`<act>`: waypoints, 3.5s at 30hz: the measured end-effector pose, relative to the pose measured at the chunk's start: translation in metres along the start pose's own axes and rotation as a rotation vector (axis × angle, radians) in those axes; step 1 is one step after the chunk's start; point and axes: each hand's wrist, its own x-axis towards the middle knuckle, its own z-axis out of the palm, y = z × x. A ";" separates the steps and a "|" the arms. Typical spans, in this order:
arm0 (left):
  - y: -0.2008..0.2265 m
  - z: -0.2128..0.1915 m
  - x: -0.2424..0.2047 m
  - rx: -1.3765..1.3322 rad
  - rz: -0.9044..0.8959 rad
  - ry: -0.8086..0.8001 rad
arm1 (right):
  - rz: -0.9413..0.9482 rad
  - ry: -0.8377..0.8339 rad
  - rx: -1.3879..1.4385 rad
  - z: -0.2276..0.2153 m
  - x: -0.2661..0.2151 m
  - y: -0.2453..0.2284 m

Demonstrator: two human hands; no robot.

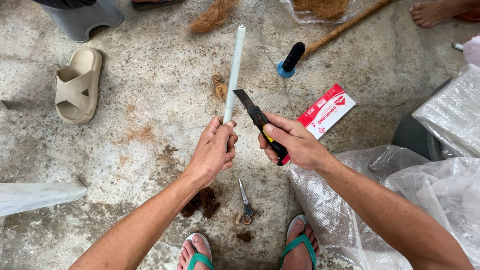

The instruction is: The person trims the bristles of a coir broom using scissors and then uses a utility knife to cut and shape a white PVC pipe. The person is sitting on the floor during the task.

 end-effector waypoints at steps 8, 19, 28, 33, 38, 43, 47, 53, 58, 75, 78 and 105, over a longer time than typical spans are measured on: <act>-0.004 -0.004 0.002 0.014 -0.004 0.010 | -0.022 -0.050 -0.088 -0.001 -0.001 -0.002; -0.006 -0.005 0.005 0.001 -0.065 0.040 | 0.010 -0.028 -0.130 -0.015 -0.001 0.016; -0.007 -0.005 0.005 0.031 -0.073 0.042 | -0.044 -0.072 -0.047 -0.006 0.000 0.004; -0.008 -0.005 0.005 0.000 -0.087 0.031 | -0.029 -0.070 -0.065 -0.005 -0.001 0.004; -0.008 0.000 0.001 -0.107 -0.125 0.010 | -0.052 -0.071 -0.110 0.000 -0.001 0.000; -0.010 0.007 0.001 -0.158 -0.013 -0.010 | 0.004 0.016 -0.114 0.009 0.001 0.000; -0.015 0.008 0.005 -0.219 0.069 -0.055 | -0.012 -0.004 -0.143 0.009 -0.001 0.009; -0.010 0.005 0.003 -0.236 0.047 -0.072 | -0.015 -0.116 -0.123 0.006 -0.005 0.008; -0.009 0.007 0.000 -0.188 0.055 -0.095 | -0.019 -0.158 -0.053 0.004 -0.008 0.012; -0.002 0.012 -0.005 -0.086 0.137 -0.129 | -0.126 -0.045 0.096 0.009 -0.010 0.001; 0.001 0.009 -0.008 -0.059 0.117 -0.146 | -0.189 0.064 -0.331 0.000 -0.009 -0.004; -0.017 0.037 -0.022 0.462 0.266 -0.088 | -0.648 0.394 -1.526 0.009 0.005 -0.013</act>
